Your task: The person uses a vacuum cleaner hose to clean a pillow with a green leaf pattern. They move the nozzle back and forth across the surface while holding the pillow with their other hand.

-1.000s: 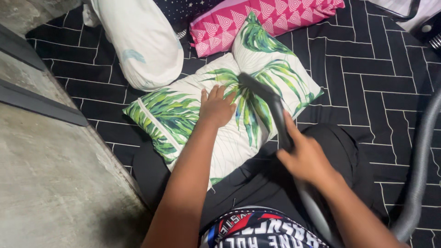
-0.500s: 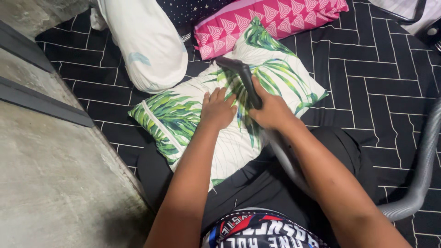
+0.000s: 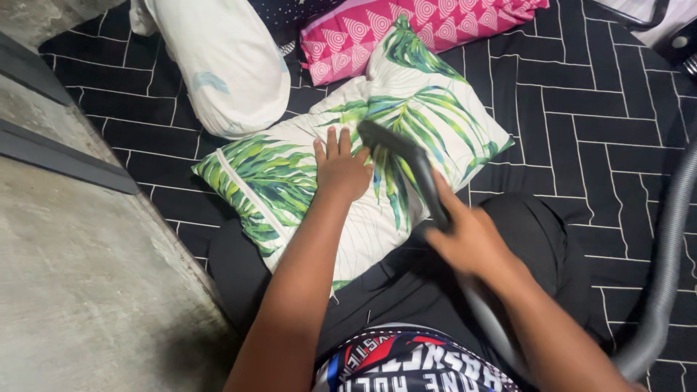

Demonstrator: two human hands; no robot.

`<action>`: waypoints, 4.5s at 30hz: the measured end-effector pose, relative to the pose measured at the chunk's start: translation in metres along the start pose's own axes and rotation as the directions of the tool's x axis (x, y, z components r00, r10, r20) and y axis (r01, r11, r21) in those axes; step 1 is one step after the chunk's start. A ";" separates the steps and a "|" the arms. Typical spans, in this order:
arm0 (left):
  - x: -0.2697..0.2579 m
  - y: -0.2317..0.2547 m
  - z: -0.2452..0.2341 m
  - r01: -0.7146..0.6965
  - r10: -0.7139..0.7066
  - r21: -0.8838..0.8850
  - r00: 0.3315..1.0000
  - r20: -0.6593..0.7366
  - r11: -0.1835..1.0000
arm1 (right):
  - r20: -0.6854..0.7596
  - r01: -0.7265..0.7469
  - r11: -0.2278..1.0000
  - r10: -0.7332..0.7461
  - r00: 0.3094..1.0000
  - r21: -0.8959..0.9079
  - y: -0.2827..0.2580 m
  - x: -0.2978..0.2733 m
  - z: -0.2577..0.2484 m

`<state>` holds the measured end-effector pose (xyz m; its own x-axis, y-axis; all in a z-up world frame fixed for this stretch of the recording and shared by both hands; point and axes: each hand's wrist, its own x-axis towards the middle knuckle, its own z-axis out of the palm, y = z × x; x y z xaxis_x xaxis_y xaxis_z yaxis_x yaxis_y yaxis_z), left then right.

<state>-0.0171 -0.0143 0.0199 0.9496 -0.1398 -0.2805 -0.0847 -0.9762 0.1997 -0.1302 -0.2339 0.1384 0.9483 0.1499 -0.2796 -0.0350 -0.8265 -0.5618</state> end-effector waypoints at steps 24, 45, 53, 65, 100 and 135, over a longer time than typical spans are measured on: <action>-0.007 0.000 0.015 0.035 -0.037 -0.029 0.995 -0.095 0.999 | -0.017 0.148 0.989 -0.149 0.989 -0.022 -0.013 0.019 0.007; -0.018 0.003 0.002 0.053 -0.053 0.060 0.999 0.002 0.997 | 0.022 0.103 0.994 -0.102 0.994 -0.044 -0.018 -0.007 0.007; -0.017 -0.002 0.005 0.097 -0.097 -0.009 0.994 -0.054 0.995 | -0.012 0.141 0.990 -0.141 0.990 -0.021 -0.042 0.081 0.024; -0.032 0.011 -0.004 0.141 -0.144 0.075 0.989 0.035 0.987 | 0.133 -0.014 0.999 0.010 0.991 0.029 -0.018 -0.025 -0.015; -0.032 -0.034 -0.013 0.053 -0.121 -0.325 0.974 -0.192 0.944 | 0.049 0.174 0.979 -0.180 0.982 0.107 -0.035 0.048 0.023; -0.013 -0.043 0.029 0.053 -0.096 -0.108 0.887 -0.452 0.993 | 0.090 0.157 0.980 -0.169 0.982 0.121 -0.042 0.047 0.025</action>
<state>-0.0350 0.0244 -0.0122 0.9867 0.0447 0.1563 -0.0017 -0.9586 0.2847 -0.0925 -0.1788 0.1292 0.9083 0.3354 -0.2498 0.0769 -0.7211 -0.6886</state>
